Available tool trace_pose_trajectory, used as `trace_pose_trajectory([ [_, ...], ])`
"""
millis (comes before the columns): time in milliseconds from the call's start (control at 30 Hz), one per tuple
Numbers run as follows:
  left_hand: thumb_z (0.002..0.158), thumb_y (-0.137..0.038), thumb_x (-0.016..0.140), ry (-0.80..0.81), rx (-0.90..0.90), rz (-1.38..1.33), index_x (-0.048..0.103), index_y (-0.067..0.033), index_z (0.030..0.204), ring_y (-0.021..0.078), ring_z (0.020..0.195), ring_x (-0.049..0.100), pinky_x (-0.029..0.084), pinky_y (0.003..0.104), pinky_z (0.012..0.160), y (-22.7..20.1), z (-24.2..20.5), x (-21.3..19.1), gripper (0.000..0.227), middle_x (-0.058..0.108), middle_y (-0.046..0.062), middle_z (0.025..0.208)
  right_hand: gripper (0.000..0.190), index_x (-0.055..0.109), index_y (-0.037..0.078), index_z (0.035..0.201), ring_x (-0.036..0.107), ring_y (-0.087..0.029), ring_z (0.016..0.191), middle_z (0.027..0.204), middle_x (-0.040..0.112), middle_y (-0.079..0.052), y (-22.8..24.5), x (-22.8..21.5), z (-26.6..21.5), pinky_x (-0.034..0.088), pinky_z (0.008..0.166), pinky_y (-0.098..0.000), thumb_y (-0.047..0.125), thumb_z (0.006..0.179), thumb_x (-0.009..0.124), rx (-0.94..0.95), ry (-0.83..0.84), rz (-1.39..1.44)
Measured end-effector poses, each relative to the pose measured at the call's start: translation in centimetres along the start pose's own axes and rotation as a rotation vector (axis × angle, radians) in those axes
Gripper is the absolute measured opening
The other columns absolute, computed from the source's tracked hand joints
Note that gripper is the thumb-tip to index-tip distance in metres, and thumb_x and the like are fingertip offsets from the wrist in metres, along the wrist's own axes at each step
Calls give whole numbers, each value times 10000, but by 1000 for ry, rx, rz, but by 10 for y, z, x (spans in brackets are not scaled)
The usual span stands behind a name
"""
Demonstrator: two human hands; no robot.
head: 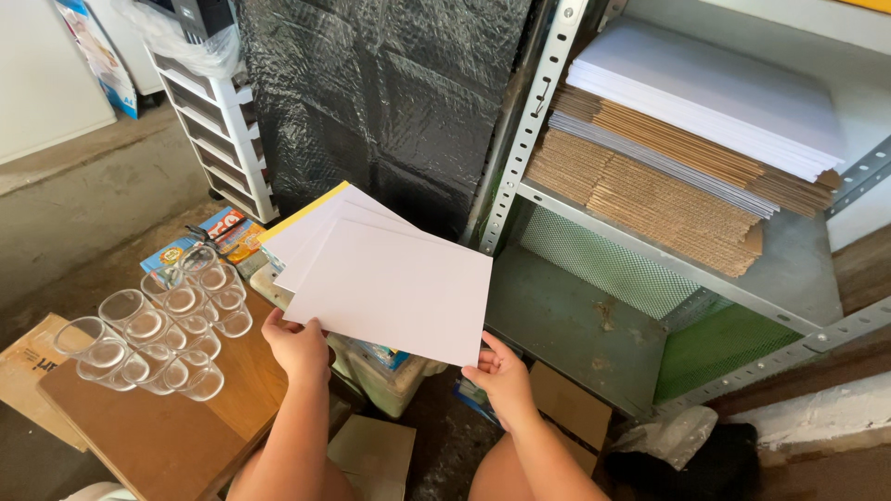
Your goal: The person sits on the floor and repeatedly picks up stacks of white paper from a pile on a small table. They then place each stack onto a metal shelf, arranging them neatly on top of existing cardboard sheets.
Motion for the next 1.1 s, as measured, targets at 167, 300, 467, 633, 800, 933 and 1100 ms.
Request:
trace_pose_trajectory([
  [167,887,-46,660,105,-118,-62,272,-220,1612,196,864,651,543,301,673,-8,-20,-2,841,565,31,1128,781,504,79,1551,728,-213,1058,1194,773,-158,0,2,-1,597,994,-349,-98,835,759,-37,-7,-7],
  [300,910,15,659,108,-155,-240,131,-250,1671,183,922,607,601,344,904,-3,-35,1,963,539,83,1187,794,466,76,1575,716,-228,1057,1166,771,-176,2,3,-4,583,1008,-360,-79,849,748,-28,-1,41],
  [467,974,-35,650,143,-172,-211,337,-60,1576,206,918,707,639,316,858,17,-32,5,678,660,79,1070,717,474,122,1588,728,-261,974,1101,768,-189,10,5,-12,599,897,-329,-21,921,695,76,-22,111],
  [633,980,-22,637,154,-110,-249,369,-38,1526,222,933,691,635,349,884,22,-43,2,609,657,111,1059,682,475,128,1591,709,-263,1018,1136,741,-158,0,-7,-5,581,960,-343,-17,950,659,84,-7,196],
  [800,958,-26,641,192,-24,-297,356,-2,1489,229,935,668,618,363,910,11,-80,-8,603,621,149,1074,659,502,83,1573,690,-325,1030,1133,680,-204,0,-31,-17,586,905,-340,-97,950,619,146,-25,378],
  [933,947,-10,641,279,41,-327,391,0,1397,233,908,657,614,404,940,4,-118,-19,515,588,150,950,683,481,68,1596,659,-290,1044,1091,671,-195,8,-63,-50,548,925,-355,-82,941,602,119,-25,474],
  [1100,903,49,665,394,95,-446,407,-16,1341,220,944,626,617,467,941,22,-152,-27,513,621,203,955,757,462,49,1608,677,-260,912,914,652,-151,19,-117,-107,564,845,-350,-111,889,637,35,-82,526],
])
Point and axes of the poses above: each hand's wrist, its own z-axis towards the middle knuckle, its own x-axis out of the palm, y = z × x, the point moved 1 cm from there along z, towards the middle knuckle
